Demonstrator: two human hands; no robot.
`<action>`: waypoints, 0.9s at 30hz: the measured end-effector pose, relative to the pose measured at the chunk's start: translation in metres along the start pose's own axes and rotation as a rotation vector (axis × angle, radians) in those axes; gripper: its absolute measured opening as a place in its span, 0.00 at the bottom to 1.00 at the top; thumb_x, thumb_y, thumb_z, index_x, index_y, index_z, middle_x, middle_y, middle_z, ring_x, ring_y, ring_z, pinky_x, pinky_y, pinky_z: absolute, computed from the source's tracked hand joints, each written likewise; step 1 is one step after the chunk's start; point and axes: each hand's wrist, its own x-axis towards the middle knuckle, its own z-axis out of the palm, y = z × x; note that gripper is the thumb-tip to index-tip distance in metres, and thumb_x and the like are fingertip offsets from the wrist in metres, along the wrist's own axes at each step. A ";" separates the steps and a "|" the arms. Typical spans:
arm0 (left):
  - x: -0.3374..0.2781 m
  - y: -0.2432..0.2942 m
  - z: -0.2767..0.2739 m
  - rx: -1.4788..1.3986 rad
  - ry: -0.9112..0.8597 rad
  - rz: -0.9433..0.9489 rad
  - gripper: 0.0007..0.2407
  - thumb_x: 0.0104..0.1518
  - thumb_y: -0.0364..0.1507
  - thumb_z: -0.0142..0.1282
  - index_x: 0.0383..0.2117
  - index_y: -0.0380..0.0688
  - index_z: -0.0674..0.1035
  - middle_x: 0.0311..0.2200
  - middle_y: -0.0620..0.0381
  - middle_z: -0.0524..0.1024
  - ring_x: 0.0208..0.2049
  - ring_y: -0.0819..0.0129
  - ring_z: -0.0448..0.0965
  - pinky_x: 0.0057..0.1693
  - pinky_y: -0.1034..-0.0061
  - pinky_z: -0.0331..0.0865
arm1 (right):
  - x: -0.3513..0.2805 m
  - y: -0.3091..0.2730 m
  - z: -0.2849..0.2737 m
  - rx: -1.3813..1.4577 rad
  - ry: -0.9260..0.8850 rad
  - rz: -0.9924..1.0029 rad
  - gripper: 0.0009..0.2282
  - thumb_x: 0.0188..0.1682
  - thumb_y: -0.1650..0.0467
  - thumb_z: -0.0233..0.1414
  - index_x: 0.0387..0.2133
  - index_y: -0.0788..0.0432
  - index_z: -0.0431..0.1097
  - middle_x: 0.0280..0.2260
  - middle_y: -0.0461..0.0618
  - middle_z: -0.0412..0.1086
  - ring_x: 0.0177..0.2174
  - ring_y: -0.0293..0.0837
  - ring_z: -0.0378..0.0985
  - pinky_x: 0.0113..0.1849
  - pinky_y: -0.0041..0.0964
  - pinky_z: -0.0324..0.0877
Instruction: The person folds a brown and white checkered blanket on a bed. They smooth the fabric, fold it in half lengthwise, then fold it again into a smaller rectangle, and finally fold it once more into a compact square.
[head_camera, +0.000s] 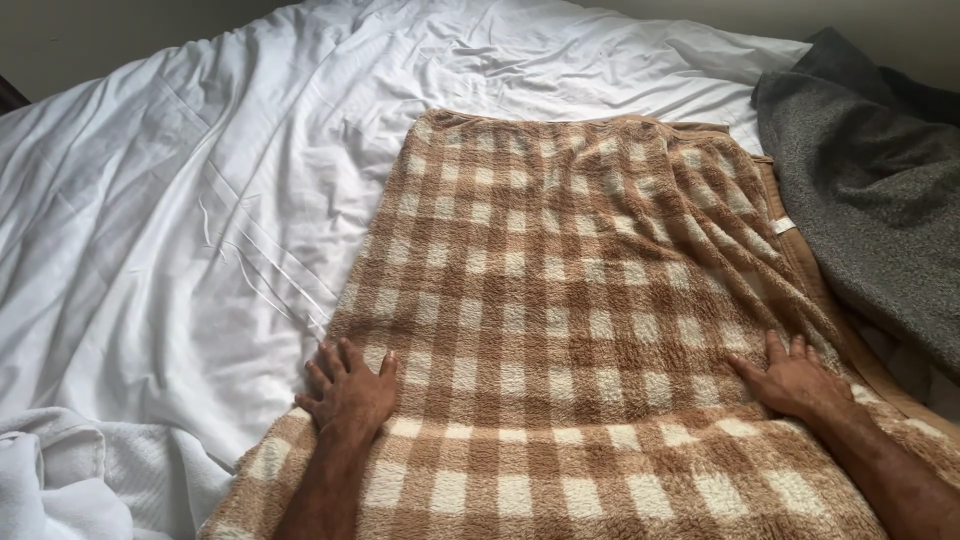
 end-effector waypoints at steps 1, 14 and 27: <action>0.003 -0.001 0.004 0.001 -0.001 0.003 0.42 0.62 0.62 0.31 0.75 0.52 0.35 0.77 0.49 0.23 0.77 0.44 0.26 0.72 0.33 0.26 | -0.010 -0.006 -0.007 0.001 0.000 0.003 0.51 0.43 0.34 0.31 0.75 0.45 0.25 0.74 0.62 0.22 0.72 0.65 0.28 0.66 0.74 0.35; -0.084 0.063 -0.022 0.323 -0.023 0.640 0.37 0.65 0.57 0.29 0.75 0.55 0.36 0.77 0.53 0.20 0.77 0.58 0.21 0.74 0.46 0.22 | -0.128 -0.127 -0.056 -0.169 0.197 -0.706 0.46 0.46 0.39 0.33 0.73 0.50 0.31 0.75 0.53 0.27 0.71 0.52 0.32 0.66 0.55 0.38; -0.036 0.043 -0.006 0.218 -0.156 0.572 0.36 0.65 0.55 0.34 0.75 0.62 0.34 0.77 0.61 0.20 0.78 0.64 0.23 0.76 0.51 0.23 | -0.066 -0.106 -0.021 -0.183 0.036 -0.485 0.44 0.46 0.38 0.31 0.73 0.39 0.24 0.75 0.45 0.16 0.72 0.49 0.26 0.65 0.71 0.32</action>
